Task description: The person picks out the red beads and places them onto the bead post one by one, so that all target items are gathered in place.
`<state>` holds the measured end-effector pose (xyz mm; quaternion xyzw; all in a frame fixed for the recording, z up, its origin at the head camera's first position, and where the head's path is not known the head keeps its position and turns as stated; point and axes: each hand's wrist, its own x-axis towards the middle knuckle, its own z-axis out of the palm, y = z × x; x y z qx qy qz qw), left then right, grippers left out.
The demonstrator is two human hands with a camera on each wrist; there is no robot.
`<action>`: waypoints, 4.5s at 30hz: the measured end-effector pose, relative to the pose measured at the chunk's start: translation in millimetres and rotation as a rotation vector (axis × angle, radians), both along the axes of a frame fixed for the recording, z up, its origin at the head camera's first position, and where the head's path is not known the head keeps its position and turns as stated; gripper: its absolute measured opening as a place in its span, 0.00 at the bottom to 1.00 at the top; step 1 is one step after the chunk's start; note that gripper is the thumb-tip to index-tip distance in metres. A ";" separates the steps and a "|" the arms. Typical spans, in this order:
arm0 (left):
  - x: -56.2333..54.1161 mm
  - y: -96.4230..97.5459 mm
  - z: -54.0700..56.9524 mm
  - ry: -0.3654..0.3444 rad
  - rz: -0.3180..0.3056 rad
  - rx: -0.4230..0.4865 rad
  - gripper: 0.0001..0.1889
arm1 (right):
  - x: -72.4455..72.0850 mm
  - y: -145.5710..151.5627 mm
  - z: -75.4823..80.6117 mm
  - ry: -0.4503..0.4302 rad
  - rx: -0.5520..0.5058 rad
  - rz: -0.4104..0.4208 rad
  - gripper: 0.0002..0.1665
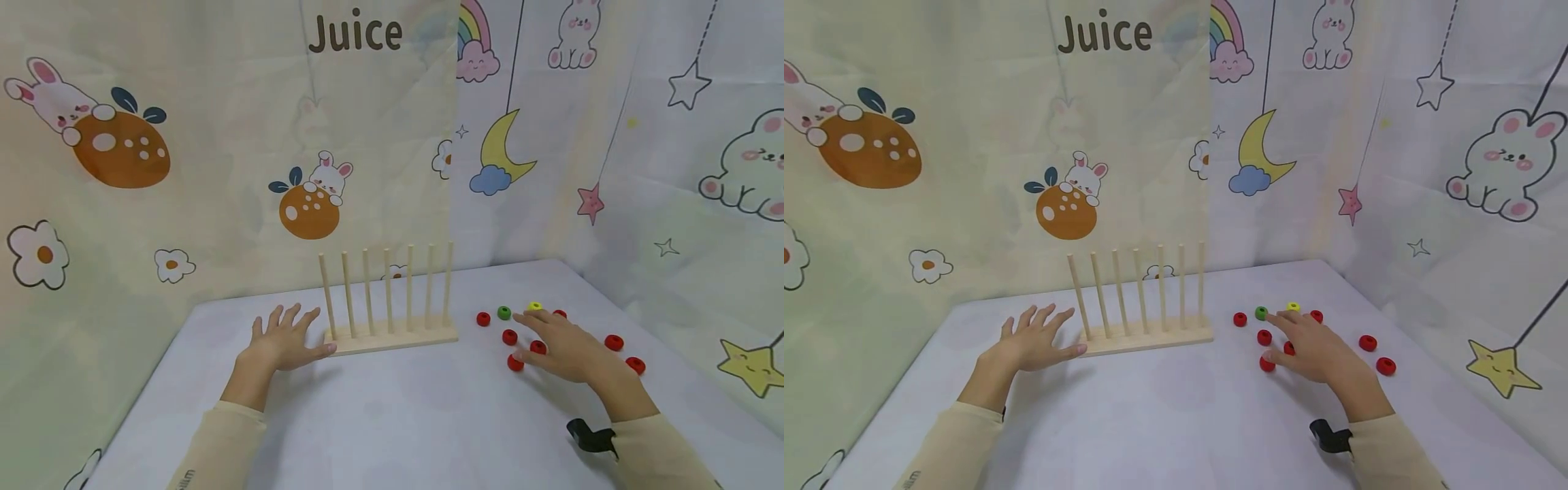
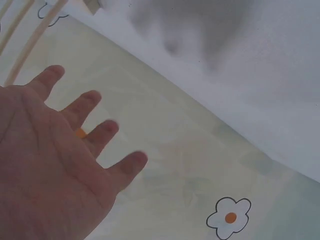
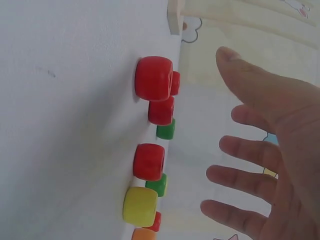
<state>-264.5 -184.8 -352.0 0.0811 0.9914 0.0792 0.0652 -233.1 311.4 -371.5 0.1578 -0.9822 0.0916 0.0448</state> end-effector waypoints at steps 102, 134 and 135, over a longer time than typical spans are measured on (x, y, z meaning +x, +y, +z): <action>-35.3 -5.0 -33.6 -0.058 0.018 0.136 0.26 | -45.6 -170.4 43.5 0.012 -0.506 0.628 0.21; -43.6 -3.6 -35.2 -0.084 0.023 0.068 0.25 | -70.9 -268.5 85.4 0.270 -0.731 0.598 0.18; -43.7 -3.5 -35.2 -0.079 0.021 0.064 0.25 | -71.7 -271.6 86.8 0.279 -0.744 0.599 0.18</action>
